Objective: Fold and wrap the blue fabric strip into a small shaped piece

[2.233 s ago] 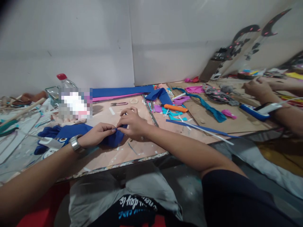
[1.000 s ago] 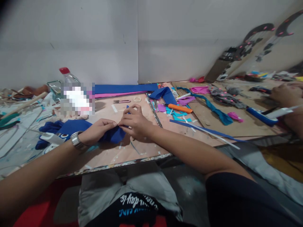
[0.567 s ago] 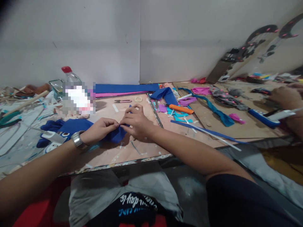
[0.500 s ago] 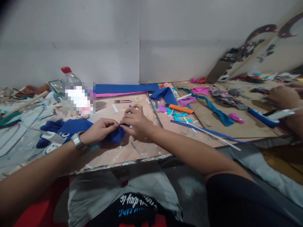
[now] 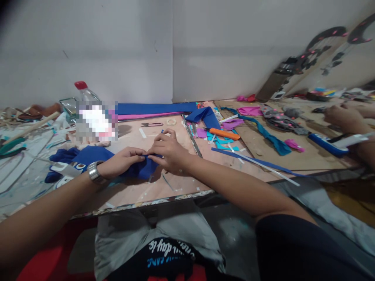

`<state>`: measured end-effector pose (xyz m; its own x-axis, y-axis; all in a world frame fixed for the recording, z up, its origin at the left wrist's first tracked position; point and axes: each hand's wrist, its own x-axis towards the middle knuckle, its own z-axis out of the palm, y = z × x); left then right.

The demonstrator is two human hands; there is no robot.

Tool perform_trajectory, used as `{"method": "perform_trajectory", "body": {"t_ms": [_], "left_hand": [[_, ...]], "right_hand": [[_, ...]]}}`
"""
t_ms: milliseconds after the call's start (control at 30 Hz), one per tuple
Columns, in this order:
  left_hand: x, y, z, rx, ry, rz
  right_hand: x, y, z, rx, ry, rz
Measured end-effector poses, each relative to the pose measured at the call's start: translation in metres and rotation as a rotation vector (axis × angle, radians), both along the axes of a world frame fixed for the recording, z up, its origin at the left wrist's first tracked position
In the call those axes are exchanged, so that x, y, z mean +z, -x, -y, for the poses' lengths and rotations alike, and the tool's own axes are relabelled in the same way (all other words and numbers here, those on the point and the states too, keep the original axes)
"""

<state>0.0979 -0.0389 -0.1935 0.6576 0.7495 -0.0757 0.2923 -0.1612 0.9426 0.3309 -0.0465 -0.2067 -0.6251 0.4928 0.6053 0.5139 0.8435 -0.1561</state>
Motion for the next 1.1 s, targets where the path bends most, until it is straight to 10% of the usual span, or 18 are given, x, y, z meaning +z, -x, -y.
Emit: {"method": "perform_trajectory", "body": {"t_ms": [1100], "left_hand": [[0.018, 0.017, -0.002, -0.149, 0.101, -0.163]], "right_hand": [[0.011, -0.007, -0.005, 0.020, 0.149, -0.103]]}}
